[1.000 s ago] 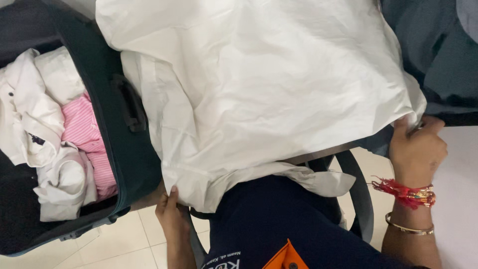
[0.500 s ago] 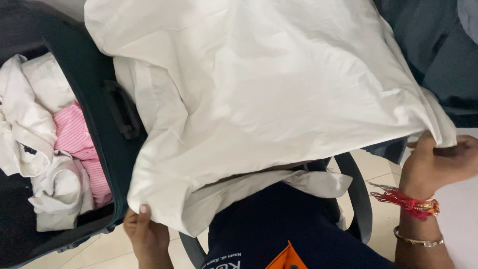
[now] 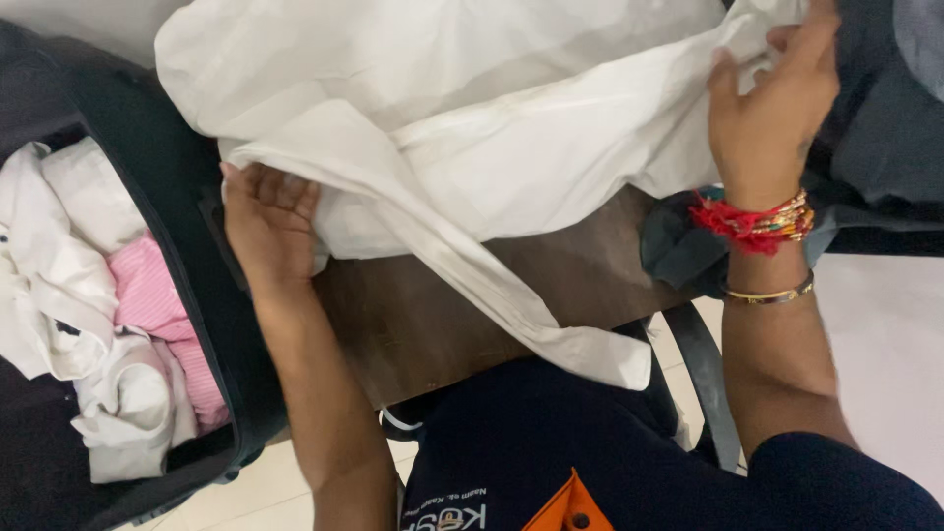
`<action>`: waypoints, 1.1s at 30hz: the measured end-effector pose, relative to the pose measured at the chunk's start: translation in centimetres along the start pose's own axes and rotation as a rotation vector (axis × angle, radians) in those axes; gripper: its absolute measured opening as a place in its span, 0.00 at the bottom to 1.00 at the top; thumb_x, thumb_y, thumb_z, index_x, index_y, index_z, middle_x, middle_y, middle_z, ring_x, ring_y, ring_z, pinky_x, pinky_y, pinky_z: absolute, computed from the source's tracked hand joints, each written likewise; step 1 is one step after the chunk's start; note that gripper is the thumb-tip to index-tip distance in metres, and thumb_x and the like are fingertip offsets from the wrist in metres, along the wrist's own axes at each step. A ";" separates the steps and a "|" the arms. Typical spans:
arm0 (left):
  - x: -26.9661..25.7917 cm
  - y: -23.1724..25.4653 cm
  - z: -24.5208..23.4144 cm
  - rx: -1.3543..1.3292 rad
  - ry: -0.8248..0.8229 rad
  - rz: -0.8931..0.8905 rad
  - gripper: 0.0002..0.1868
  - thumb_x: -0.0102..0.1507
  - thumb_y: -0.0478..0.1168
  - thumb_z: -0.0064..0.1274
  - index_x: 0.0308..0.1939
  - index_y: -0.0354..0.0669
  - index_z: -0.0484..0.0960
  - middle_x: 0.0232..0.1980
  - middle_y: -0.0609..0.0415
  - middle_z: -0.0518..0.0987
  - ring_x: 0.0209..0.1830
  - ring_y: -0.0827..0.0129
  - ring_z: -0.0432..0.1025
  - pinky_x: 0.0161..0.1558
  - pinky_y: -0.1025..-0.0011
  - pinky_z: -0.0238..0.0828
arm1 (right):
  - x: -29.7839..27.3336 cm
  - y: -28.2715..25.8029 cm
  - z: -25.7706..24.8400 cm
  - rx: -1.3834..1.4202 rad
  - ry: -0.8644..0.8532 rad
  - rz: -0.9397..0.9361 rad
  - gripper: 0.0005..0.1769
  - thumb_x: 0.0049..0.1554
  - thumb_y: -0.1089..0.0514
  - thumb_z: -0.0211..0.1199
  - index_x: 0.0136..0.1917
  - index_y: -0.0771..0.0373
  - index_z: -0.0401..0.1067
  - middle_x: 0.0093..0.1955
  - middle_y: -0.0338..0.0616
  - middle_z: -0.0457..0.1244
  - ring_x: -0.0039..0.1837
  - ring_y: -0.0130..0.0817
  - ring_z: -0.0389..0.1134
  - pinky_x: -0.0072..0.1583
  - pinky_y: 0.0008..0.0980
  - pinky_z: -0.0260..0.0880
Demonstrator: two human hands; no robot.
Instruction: The person buttons a white shirt by hand and then folds the shirt on a wooden surface.
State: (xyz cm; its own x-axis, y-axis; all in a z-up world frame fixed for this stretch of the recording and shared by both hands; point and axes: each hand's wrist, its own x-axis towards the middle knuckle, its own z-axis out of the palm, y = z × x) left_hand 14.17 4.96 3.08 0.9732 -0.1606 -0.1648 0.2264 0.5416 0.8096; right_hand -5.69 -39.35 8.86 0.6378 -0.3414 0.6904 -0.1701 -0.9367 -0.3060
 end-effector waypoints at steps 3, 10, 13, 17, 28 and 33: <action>2.2 -3.0 -2.4 0.151 0.222 -0.203 0.35 0.69 0.59 0.44 0.66 0.31 0.66 0.66 0.36 0.71 0.59 0.49 0.74 0.57 0.57 0.75 | -0.5 -3.5 0.2 -0.059 -0.118 -0.050 0.26 0.61 0.62 0.71 0.67 0.71 0.64 0.56 0.61 0.64 0.54 0.54 0.70 0.54 0.44 0.73; 1.8 -5.6 -8.1 0.110 0.285 -0.218 0.34 0.68 0.58 0.49 0.68 0.36 0.65 0.66 0.35 0.71 0.59 0.48 0.72 0.58 0.53 0.74 | -9.8 -12.4 -2.0 0.186 -1.264 0.258 0.33 0.47 0.35 0.72 0.57 0.59 0.75 0.52 0.46 0.68 0.52 0.42 0.70 0.47 0.41 0.70; 2.0 -5.9 -8.7 0.091 0.285 -0.217 0.33 0.67 0.58 0.51 0.67 0.37 0.67 0.64 0.37 0.72 0.58 0.47 0.71 0.56 0.54 0.73 | -12.6 -13.2 -3.0 0.235 -1.421 0.081 0.39 0.43 0.31 0.74 0.59 0.56 0.74 0.53 0.46 0.66 0.54 0.41 0.66 0.50 0.37 0.70; 2.1 -5.6 -7.7 0.129 0.375 -0.225 0.32 0.66 0.56 0.55 0.65 0.38 0.67 0.59 0.41 0.70 0.56 0.47 0.70 0.55 0.51 0.74 | -12.1 -9.9 -3.3 0.168 -1.369 0.115 0.20 0.53 0.42 0.67 0.51 0.56 0.75 0.41 0.40 0.68 0.43 0.37 0.70 0.46 0.38 0.71; 0.9 -2.8 -4.9 0.108 0.362 -0.218 0.22 0.65 0.49 0.55 0.54 0.36 0.74 0.44 0.48 0.83 0.37 0.59 0.80 0.34 0.67 0.82 | 4.2 -2.7 -4.4 -0.048 -1.282 0.065 0.48 0.37 0.38 0.82 0.67 0.56 0.72 0.46 0.51 0.72 0.41 0.36 0.71 0.44 0.36 0.72; 1.3 -3.2 -6.1 -0.131 0.506 -0.239 0.17 0.63 0.46 0.61 0.50 0.38 0.79 0.40 0.53 0.80 0.35 0.65 0.75 0.33 0.71 0.75 | 6.7 -4.5 -4.1 -0.326 -0.709 -0.399 0.19 0.44 0.70 0.65 0.52 0.67 0.74 0.45 0.57 0.64 0.47 0.53 0.68 0.47 0.44 0.71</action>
State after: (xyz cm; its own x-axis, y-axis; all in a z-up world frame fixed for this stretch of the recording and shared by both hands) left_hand 14.92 8.02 -3.16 0.7855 0.1066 -0.6096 0.4141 0.6414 0.6458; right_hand -3.78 -37.75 17.56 0.9937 0.0437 0.1028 0.0281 -0.9885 0.1487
